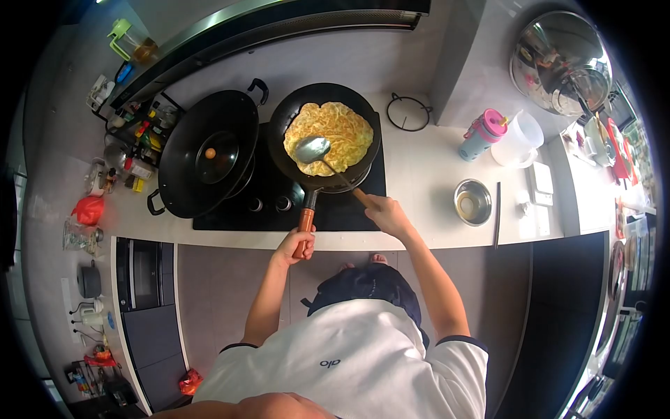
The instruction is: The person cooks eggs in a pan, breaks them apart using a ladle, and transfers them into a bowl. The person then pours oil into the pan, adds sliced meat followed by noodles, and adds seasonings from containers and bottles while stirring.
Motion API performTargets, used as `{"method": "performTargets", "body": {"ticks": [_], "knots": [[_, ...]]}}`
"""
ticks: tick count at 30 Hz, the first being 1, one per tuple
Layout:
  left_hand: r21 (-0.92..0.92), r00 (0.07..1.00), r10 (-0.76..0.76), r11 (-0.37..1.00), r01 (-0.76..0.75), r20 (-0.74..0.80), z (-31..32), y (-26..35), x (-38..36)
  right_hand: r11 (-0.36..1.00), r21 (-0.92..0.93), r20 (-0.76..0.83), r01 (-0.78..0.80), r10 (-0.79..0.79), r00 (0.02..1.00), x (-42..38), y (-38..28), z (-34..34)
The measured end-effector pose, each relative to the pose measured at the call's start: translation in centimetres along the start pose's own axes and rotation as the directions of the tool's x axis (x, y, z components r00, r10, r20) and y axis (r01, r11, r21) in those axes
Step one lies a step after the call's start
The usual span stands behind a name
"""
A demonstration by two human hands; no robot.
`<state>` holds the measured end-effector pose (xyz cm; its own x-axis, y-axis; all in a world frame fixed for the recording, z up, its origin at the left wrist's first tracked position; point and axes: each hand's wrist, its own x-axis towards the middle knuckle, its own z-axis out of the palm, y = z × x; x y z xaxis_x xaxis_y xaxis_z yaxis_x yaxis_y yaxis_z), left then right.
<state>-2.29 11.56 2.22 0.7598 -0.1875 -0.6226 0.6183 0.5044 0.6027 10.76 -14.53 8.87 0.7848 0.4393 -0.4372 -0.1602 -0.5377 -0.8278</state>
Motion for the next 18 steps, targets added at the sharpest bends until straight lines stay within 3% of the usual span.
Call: {"method": "performTargets", "body": {"ticks": [2, 5, 9, 12, 18], "knots": [[-0.011, 1.000, 0.004, 1.000, -0.004, 0.008, 0.1, 0.0, 0.0, 0.955, -0.241, -0.184, 0.175, -0.222, 0.958, 0.3, 1.7, 0.1], [-0.007, 1.000, 0.007, 1.000, -0.007, 0.002, 0.1, 0.0, 0.0, 0.955, -0.294, -0.205, 0.045, -0.109, 0.973, 0.6, 2.3, -0.6], [-0.005, 1.000, 0.003, 1.000, -0.003, -0.004, 0.1, 0.1, -0.1, 0.915, -0.392, -0.206, 0.096, -0.189, 0.960, 0.7, 1.5, -0.7], [-0.006, 1.000, 0.003, 1.000, -0.003, 0.000, 0.1, 0.1, 0.0, 0.911, -0.410, -0.307, 0.052, -0.192, 0.932, 0.5, 1.3, 0.0], [0.001, 1.000, 0.021, 1.000, -0.021, -0.005, 0.0, -0.1, -0.1, 0.908, -0.406, -0.327, 0.105, -0.252, 0.911, 0.6, 2.7, -0.5]]}}
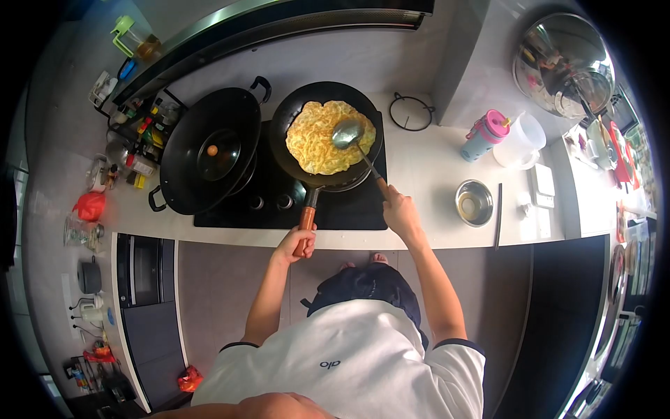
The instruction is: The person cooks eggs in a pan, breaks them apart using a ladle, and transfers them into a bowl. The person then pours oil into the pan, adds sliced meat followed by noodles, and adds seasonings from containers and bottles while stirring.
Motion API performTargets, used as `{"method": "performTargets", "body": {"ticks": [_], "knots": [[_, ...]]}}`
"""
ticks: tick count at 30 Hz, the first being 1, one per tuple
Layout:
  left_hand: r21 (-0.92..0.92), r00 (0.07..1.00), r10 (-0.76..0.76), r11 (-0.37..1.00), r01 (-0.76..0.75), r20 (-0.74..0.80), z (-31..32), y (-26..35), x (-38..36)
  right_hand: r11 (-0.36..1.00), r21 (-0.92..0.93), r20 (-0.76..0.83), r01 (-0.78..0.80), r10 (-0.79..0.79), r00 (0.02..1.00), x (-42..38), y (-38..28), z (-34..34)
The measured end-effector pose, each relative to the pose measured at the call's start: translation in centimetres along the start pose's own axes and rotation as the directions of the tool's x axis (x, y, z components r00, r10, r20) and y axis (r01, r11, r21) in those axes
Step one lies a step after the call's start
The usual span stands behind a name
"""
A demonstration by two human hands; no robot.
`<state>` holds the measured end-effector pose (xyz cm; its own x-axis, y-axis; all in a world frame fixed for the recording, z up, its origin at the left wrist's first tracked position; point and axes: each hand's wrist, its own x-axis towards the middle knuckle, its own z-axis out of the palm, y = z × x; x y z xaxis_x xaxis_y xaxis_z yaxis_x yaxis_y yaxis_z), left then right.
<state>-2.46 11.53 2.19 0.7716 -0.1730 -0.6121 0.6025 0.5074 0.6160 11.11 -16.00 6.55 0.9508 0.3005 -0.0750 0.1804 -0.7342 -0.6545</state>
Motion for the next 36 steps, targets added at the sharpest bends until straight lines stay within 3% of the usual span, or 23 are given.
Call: {"method": "performTargets", "body": {"ticks": [6, 15, 21, 22, 28, 34, 36], "knots": [[-0.004, 1.000, -0.006, 1.000, 0.006, 0.000, 0.0, -0.1, 0.0, 0.995, -0.073, 0.020, -0.070, 0.072, 0.997, 0.4, 0.2, -0.4], [-0.015, 1.000, -0.007, 1.000, 0.007, 0.010, -0.1, 0.1, 0.0, 1.000, 0.016, -0.058, 0.018, -0.017, 0.998, 2.8, 0.7, 2.2], [-0.026, 1.000, 0.005, 1.000, -0.005, 0.014, -0.6, -0.5, 0.7, 0.995, 0.092, 0.129, -0.040, 0.028, 0.991, 2.1, -0.4, 2.5], [-0.026, 1.000, 0.008, 1.000, -0.008, 0.017, -0.6, -0.5, 0.7, 0.991, 0.133, 0.080, -0.033, 0.022, 0.997, 1.9, -0.4, 3.0], [0.002, 1.000, 0.028, 1.000, -0.028, -0.014, 0.0, -0.1, 0.1, 0.965, 0.223, 0.239, -0.135, 0.080, 0.968, 0.2, -2.4, 1.6], [0.027, 0.997, 0.072, 0.997, -0.071, -0.040, 0.2, -0.6, 0.6, 0.967, 0.254, 0.117, -0.024, -0.006, 0.993, -0.7, -1.5, 0.9], [0.042, 0.993, 0.102, 0.994, -0.100, -0.063, 0.3, -1.1, 1.0, 0.951, 0.295, 0.144, -0.094, 0.053, 0.988, -1.5, -1.7, -0.8]]}}
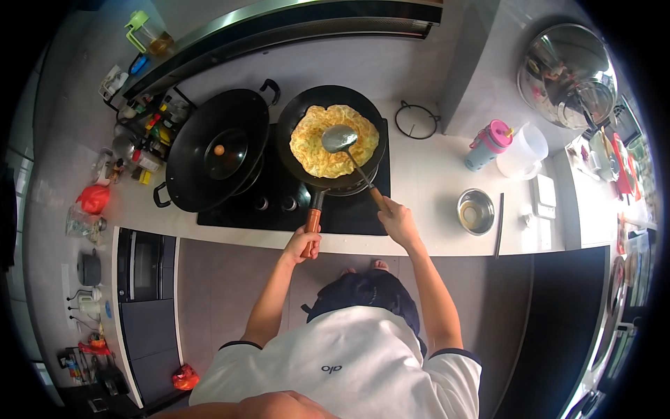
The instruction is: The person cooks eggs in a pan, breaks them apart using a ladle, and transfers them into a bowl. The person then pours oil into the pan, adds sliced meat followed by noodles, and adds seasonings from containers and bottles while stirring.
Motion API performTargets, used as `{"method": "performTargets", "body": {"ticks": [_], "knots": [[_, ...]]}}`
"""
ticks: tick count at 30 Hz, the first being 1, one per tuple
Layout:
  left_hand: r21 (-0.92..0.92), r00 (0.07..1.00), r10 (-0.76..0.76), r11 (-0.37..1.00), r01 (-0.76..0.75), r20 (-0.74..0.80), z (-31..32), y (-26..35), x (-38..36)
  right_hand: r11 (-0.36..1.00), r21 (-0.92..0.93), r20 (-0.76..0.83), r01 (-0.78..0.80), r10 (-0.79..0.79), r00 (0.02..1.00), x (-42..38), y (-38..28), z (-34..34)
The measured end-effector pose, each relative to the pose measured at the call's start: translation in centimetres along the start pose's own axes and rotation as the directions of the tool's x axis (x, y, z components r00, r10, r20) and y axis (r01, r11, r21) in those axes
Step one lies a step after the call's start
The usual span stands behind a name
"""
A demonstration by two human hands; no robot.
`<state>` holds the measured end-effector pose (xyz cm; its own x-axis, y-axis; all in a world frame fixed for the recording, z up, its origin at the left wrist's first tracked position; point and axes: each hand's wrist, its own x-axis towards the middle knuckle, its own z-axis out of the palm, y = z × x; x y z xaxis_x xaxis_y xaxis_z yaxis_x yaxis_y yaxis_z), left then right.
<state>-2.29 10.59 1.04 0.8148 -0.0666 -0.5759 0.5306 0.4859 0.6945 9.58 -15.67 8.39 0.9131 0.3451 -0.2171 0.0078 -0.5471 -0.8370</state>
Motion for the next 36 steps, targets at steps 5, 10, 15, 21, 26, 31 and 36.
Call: {"method": "performTargets", "body": {"ticks": [5, 10, 15, 21, 26, 31, 36], "knots": [[0.062, 0.996, 0.066, 0.996, -0.062, -0.067, -0.1, -1.0, 1.2, 0.999, -0.041, -0.131, -0.024, 0.019, 0.991, -1.1, 2.5, -1.5], [0.081, 0.991, 0.104, 0.992, -0.098, -0.079, 0.4, -1.2, 1.4, 0.991, 0.103, -0.210, -0.088, 0.109, 0.972, -2.7, 3.9, -2.2], [0.082, 0.989, 0.098, 0.993, -0.089, -0.112, 1.6, -0.8, 0.7, 0.984, 0.148, -0.236, -0.096, 0.129, 0.963, -4.2, 4.9, -3.6], [0.113, 0.985, 0.009, 0.994, 0.010, -0.172, 3.5, 1.7, -2.4, 0.961, 0.265, -0.274, -0.074, 0.149, 0.950, -4.7, 7.6, -4.3], [0.127, 0.979, -0.086, 0.986, 0.111, -0.187, 4.2, 4.3, -4.6, 0.906, 0.394, -0.253, -0.153, 0.266, 0.930, -5.6, 6.7, -5.5], [0.102, 0.971, -0.193, 0.973, 0.208, -0.139, 4.0, 7.9, -6.8, 0.875, 0.462, -0.255, -0.146, 0.289, 0.923, -6.3, 7.0, -6.3], [0.010, 0.932, -0.348, 0.937, 0.350, -0.098, 4.4, 12.2, -8.7, 0.848, 0.512, -0.250, -0.135, 0.298, 0.921, -6.6, 8.4, -6.0]]}}
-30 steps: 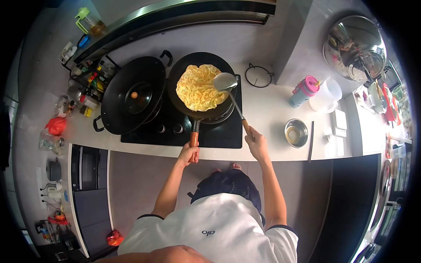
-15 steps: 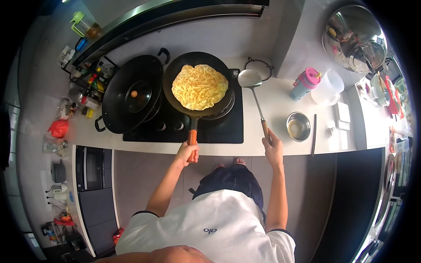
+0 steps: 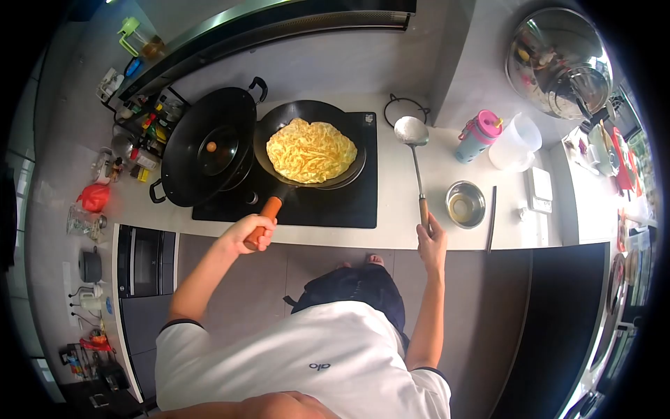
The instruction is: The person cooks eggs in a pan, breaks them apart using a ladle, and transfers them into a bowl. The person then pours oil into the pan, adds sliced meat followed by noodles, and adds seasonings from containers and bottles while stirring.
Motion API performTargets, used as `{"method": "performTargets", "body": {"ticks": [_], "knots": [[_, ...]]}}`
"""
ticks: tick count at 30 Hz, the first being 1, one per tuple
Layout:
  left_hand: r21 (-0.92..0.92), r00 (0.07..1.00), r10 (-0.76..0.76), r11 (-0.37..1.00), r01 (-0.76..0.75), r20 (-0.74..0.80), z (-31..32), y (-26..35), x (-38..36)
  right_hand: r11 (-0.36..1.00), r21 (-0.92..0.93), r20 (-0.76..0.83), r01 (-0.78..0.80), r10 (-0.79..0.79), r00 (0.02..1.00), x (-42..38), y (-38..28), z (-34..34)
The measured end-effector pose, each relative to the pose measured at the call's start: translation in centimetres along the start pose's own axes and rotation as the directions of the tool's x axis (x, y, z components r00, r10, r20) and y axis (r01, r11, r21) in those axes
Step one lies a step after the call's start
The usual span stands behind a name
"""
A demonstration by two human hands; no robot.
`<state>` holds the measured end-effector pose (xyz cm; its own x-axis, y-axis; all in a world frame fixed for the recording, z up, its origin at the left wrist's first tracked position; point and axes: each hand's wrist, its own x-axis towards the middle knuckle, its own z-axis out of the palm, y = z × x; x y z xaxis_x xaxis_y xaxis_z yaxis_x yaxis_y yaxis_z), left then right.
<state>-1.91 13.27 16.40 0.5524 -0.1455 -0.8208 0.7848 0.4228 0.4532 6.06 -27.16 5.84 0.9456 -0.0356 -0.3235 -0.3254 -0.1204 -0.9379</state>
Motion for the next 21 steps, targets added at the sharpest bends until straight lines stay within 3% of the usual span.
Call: {"method": "performTargets", "body": {"ticks": [4, 7, 11, 12, 15, 16, 21], "knots": [[-0.064, 0.991, -0.114, 0.991, 0.118, 0.067, -0.1, 1.8, -1.3, 1.000, 0.024, 0.004, -0.006, 0.005, 1.000, -0.3, 0.6, -0.4], [-0.150, 0.979, -0.113, 0.979, 0.138, 0.169, -0.9, 2.1, -1.6, 0.998, 0.007, -0.003, 0.056, -0.056, 0.998, 0.3, 2.2, -0.8], [-0.280, 0.946, -0.058, 0.948, 0.153, 0.319, -2.9, 0.1, 0.3, 0.859, -0.390, -0.008, 0.332, -0.364, 0.931, 0.0, -0.5, -0.9], [-0.292, 0.945, -0.031, 0.947, 0.131, 0.326, -2.9, -0.5, 0.9, 0.858, -0.390, 0.037, 0.333, -0.347, 0.937, -0.2, -2.0, -0.9], [-0.327, 0.928, 0.023, 0.939, 0.107, 0.371, -3.4, -2.8, 3.2, 0.464, -0.582, 0.193, 0.668, -0.719, 0.668, 0.9, -4.4, -0.5], [-0.313, 0.913, 0.053, 0.946, 0.083, 0.404, -3.5, -3.5, 3.9, 0.500, -0.633, 0.224, 0.590, -0.611, 0.759, 0.9, -5.5, -0.2], [-0.333, 0.869, 0.181, 0.943, -0.020, 0.460, -3.6, -6.5, 7.7, 0.417, -0.742, 0.288, 0.525, -0.508, 0.812, 1.4, -8.6, 2.4]]}}
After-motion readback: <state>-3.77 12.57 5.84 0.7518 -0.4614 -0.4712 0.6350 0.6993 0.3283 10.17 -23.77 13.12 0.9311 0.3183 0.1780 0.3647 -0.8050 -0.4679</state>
